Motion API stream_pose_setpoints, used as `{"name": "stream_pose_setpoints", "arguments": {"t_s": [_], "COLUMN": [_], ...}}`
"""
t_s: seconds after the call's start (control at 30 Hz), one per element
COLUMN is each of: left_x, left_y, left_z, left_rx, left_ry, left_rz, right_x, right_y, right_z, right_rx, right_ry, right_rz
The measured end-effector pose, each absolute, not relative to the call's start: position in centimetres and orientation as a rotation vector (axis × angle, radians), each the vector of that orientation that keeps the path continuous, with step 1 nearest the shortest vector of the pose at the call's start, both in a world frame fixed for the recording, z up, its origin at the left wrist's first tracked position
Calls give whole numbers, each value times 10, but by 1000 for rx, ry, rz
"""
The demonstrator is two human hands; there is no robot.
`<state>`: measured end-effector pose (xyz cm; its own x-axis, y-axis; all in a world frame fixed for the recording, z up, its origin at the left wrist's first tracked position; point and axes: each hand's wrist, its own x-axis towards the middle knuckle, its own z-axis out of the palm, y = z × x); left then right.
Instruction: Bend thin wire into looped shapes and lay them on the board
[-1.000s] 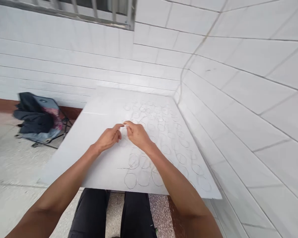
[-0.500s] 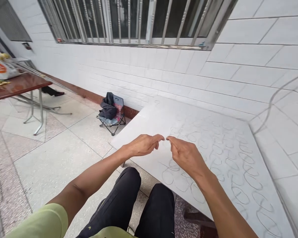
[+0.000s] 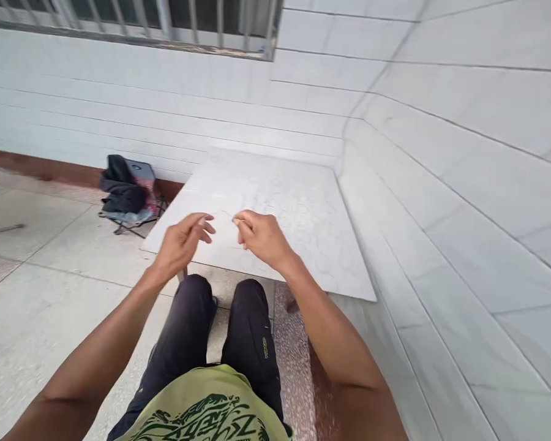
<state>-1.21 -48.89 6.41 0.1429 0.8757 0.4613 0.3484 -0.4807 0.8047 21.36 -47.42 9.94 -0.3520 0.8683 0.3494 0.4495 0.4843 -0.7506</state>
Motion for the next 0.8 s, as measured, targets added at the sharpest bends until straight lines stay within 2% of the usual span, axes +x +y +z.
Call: {"name": "stream_pose_setpoints", "arguments": {"t_s": [0.1,0.2,0.37,0.8], "left_x": [-11,-14,-24,-3], "left_y": [-492,-498,-499,-498], "left_z": [73,86,90,53], "left_rx": [1922,1821,1389,1165], "left_ry": [1115,948,595,490], "left_rz": [1228,959,595,738], "right_x": [226,234,241,219], "right_y": [-477,-483,-491,-510], "right_z": [93,88,82,52], "right_rx": [-1087,-1070,-972,-996], "right_ry": [-2049,-2140,-2219,-1938], "right_rz": [495,334,291,395]}}
